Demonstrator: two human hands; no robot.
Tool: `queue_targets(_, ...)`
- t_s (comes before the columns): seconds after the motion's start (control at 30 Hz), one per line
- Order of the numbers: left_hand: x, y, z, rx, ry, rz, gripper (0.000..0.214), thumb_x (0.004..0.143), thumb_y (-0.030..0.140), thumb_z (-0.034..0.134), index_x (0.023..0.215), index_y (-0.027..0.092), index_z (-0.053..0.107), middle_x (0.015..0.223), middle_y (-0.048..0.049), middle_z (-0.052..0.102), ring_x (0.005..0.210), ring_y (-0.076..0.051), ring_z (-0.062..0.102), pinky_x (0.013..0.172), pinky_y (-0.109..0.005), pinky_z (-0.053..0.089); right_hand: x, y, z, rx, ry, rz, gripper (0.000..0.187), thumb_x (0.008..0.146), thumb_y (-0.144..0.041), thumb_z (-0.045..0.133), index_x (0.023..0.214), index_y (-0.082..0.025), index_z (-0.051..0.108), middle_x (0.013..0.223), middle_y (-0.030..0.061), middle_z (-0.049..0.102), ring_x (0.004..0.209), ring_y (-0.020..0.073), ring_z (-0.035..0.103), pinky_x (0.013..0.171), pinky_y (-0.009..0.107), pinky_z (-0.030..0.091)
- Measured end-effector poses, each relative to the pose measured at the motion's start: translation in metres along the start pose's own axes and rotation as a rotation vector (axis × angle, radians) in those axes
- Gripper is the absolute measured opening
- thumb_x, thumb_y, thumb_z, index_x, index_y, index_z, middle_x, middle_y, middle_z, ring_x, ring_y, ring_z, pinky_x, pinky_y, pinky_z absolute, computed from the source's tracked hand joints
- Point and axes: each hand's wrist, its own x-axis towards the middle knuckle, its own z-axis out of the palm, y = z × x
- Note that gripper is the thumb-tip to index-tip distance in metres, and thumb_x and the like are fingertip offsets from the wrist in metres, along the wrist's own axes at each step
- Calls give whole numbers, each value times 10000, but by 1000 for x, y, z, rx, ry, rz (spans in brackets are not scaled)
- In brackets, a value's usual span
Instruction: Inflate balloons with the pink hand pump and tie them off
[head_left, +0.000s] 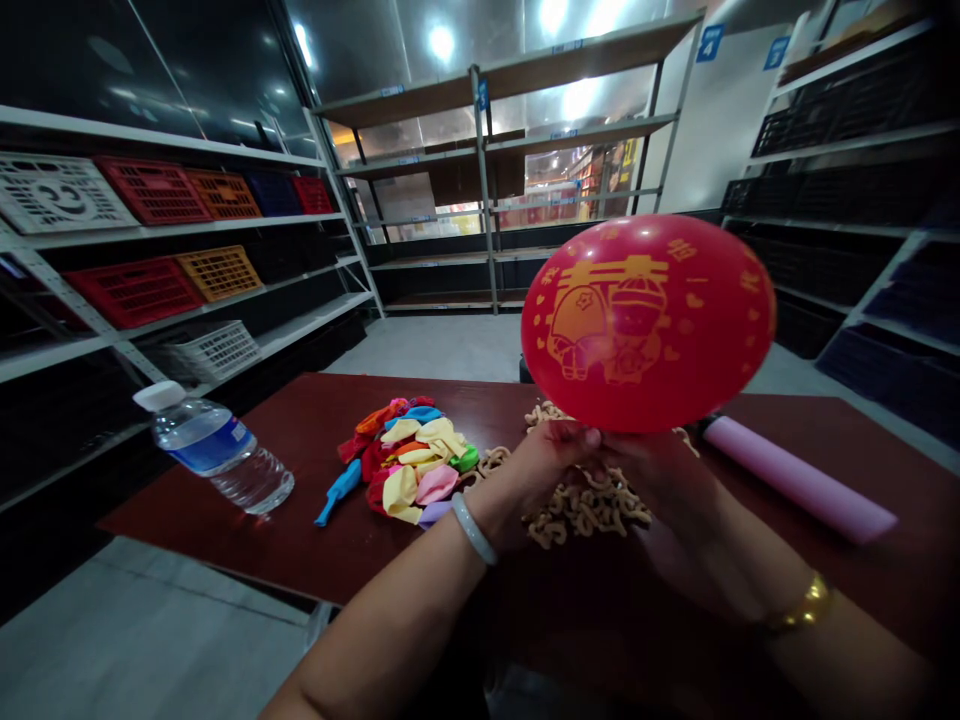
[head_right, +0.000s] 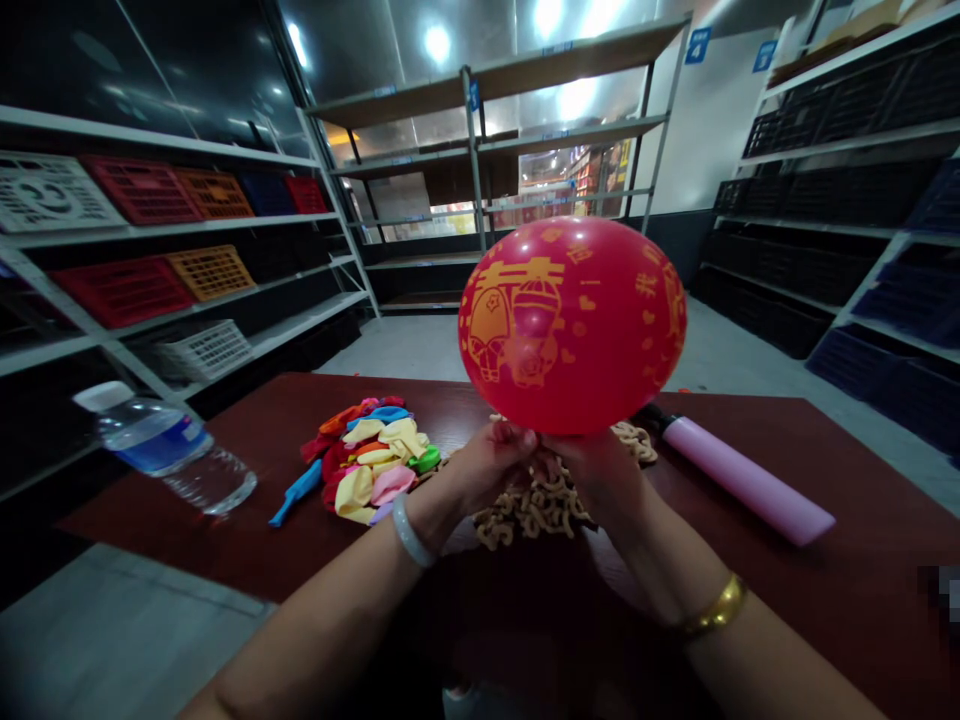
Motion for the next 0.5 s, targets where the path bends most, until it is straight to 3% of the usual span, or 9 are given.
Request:
queue_targets(0.1, 4, -3, -1, 124, 99, 4, 419, 753, 554, 685, 731, 137, 647, 607, 12, 549, 481, -64, 426, 474, -208, 260, 4, 2, 1, 78, 43, 19, 160, 744, -377, 680, 724, -224, 639, 611, -5, 603, 588, 161, 552, 563, 312, 473)
queue_targets(0.2, 4, 0, -3, 364, 149, 162, 337, 773, 490, 684, 732, 156, 677, 636, -2, 577, 572, -97, 470, 532, -225, 313, 16, 4, -6, 88, 59, 34, 210, 710, -381, 717, 848, -230, 669, 810, 15, 699, 749, 175, 621, 697, 325, 509)
queue_targets(0.27, 3, 5, -5, 422, 218, 278, 312, 794, 456, 671, 705, 157, 671, 643, -10, 582, 617, -108, 479, 560, -227, 326, 30, 4, -14, 15, -29, 69, 304, 738, -422, 697, 959, -213, 689, 943, 59, 723, 840, 193, 647, 781, 359, 516)
queue_targets(0.37, 3, 13, -14, 97, 296, 305, 337, 825, 458, 629, 681, 154, 602, 545, 33, 447, 507, -79, 377, 483, -213, 260, 58, 5, -28, -176, -164, 104, 385, 749, -475, 680, 971, -164, 719, 984, 119, 730, 865, 213, 670, 820, 385, 516)
queue_targets(0.5, 4, 23, -30, -371, 351, 353, 267, 771, 355, 690, 701, 144, 541, 571, 54, 380, 473, -52, 344, 418, -178, 173, 98, 16, -43, -525, -144, 7, 337, 704, -465, 704, 867, -173, 746, 837, 96, 742, 826, 235, 674, 783, 382, 520)
